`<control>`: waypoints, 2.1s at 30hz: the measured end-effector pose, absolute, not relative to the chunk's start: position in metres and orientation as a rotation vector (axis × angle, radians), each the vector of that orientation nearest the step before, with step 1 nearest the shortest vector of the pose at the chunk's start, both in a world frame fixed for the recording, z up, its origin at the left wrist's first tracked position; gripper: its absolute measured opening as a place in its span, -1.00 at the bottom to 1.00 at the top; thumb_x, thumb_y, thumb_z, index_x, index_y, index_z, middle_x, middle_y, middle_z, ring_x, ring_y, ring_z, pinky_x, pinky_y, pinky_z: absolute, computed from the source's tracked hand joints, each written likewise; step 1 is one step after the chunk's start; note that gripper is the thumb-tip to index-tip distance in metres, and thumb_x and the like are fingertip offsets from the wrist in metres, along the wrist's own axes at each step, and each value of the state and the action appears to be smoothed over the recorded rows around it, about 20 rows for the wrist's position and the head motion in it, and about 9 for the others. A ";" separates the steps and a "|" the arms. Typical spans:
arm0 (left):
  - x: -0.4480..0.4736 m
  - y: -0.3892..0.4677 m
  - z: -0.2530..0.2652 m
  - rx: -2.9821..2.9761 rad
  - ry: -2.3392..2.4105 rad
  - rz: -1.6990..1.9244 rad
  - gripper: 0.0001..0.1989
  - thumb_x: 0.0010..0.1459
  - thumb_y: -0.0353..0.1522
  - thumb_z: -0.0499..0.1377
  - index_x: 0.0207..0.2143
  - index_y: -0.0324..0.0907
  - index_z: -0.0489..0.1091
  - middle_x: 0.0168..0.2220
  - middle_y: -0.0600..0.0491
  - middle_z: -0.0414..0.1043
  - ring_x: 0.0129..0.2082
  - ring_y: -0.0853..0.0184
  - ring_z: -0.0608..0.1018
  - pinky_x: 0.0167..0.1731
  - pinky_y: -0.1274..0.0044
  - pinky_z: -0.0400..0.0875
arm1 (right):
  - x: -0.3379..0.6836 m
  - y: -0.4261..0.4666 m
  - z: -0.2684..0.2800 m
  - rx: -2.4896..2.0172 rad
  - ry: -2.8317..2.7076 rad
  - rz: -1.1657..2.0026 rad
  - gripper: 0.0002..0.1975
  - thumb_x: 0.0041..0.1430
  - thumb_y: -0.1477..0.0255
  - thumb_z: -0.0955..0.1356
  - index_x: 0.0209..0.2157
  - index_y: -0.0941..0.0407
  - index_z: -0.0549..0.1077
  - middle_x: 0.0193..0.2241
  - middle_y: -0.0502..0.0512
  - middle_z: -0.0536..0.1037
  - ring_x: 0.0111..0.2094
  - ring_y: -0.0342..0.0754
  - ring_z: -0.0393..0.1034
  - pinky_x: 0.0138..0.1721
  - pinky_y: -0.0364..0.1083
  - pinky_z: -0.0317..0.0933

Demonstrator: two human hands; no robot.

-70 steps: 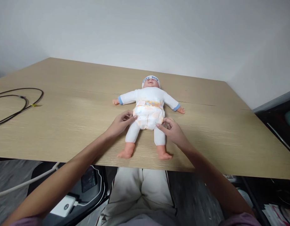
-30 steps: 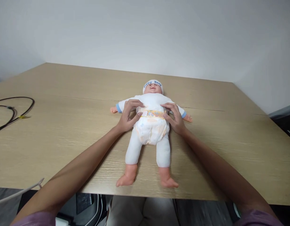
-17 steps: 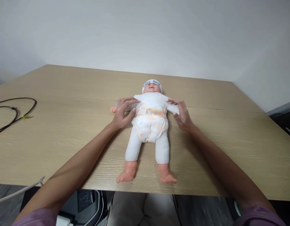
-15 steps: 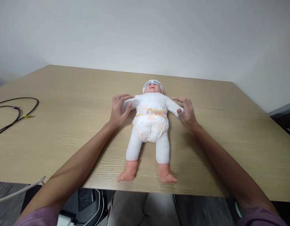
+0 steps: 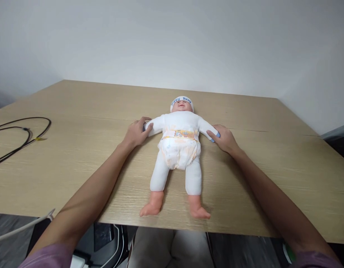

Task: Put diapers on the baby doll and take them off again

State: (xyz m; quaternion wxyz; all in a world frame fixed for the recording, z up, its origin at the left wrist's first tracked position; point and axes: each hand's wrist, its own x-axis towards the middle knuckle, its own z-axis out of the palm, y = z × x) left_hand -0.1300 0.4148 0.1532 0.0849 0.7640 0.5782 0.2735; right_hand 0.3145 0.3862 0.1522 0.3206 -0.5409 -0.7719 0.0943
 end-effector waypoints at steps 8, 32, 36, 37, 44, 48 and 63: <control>-0.114 0.403 0.157 2.129 1.686 0.650 -0.13 0.48 0.24 -0.19 0.40 -0.22 0.34 0.19 -0.30 0.61 0.16 -0.21 0.62 0.12 0.15 0.47 | 0.266 0.365 0.145 -1.771 -1.843 0.269 -0.30 0.48 -0.22 0.19 0.04 0.09 0.58 -0.13 0.35 0.71 -0.13 0.33 0.60 -0.11 0.11 0.39; -0.050 0.270 0.215 1.977 1.624 1.225 -0.42 0.50 0.19 0.06 -0.08 -0.12 0.47 -0.36 -0.02 0.51 -0.33 0.08 0.55 -0.18 0.27 0.46 | 0.263 0.305 0.204 -1.397 -1.612 0.482 -0.27 0.45 -0.27 0.24 0.10 0.08 0.61 0.02 0.26 0.72 0.02 0.27 0.61 0.07 0.16 0.49; -0.064 0.118 0.197 2.011 1.516 1.111 -0.50 0.41 0.08 0.21 0.25 0.07 0.48 -0.14 -0.09 0.60 -0.22 -0.01 0.61 -0.13 0.12 0.54 | 0.307 0.213 0.241 -1.339 -1.755 0.551 -0.37 0.46 -0.21 0.31 0.06 0.02 0.66 -0.09 0.20 0.71 -0.01 0.29 0.60 0.05 0.21 0.51; -0.071 0.076 0.181 2.001 1.459 0.971 -0.45 0.36 0.08 0.23 0.31 0.18 0.47 -0.09 -0.09 0.63 -0.19 -0.05 0.63 -0.11 0.06 0.57 | 0.316 0.184 0.245 -1.370 -1.786 0.597 -0.43 0.46 -0.18 0.33 0.03 -0.02 0.67 -0.10 0.19 0.70 -0.04 0.30 0.61 0.01 0.21 0.53; -0.136 -0.138 0.064 2.125 1.012 0.158 -0.46 0.15 0.10 0.37 0.21 0.48 0.59 0.00 0.00 0.74 0.08 -0.22 0.70 0.22 -0.13 0.58 | 0.312 0.021 0.208 -1.287 -2.234 1.227 -0.59 0.39 0.08 0.47 0.23 -0.31 0.59 0.10 0.07 0.70 0.09 0.38 0.62 0.09 0.28 0.53; -0.144 -0.169 0.080 2.033 1.274 0.061 -0.45 0.34 0.09 0.18 0.30 0.25 0.55 0.06 -0.10 0.72 0.03 -0.16 0.71 0.09 -0.01 0.64 | 0.273 -0.014 0.152 -1.403 -2.351 1.031 -0.60 0.53 0.07 0.35 0.22 -0.10 0.60 0.08 0.16 0.70 0.08 0.34 0.60 0.14 0.27 0.46; -0.043 -0.101 0.184 2.369 0.579 0.307 -0.71 0.59 -0.17 0.08 -0.06 -0.07 0.56 -0.16 -0.03 0.66 -0.15 0.17 0.64 0.00 0.32 0.51 | 0.231 -0.089 0.192 -0.883 -1.766 1.227 -0.72 0.60 0.33 0.29 0.07 -0.01 0.65 -0.04 0.15 0.67 0.02 0.09 0.57 0.09 0.06 0.46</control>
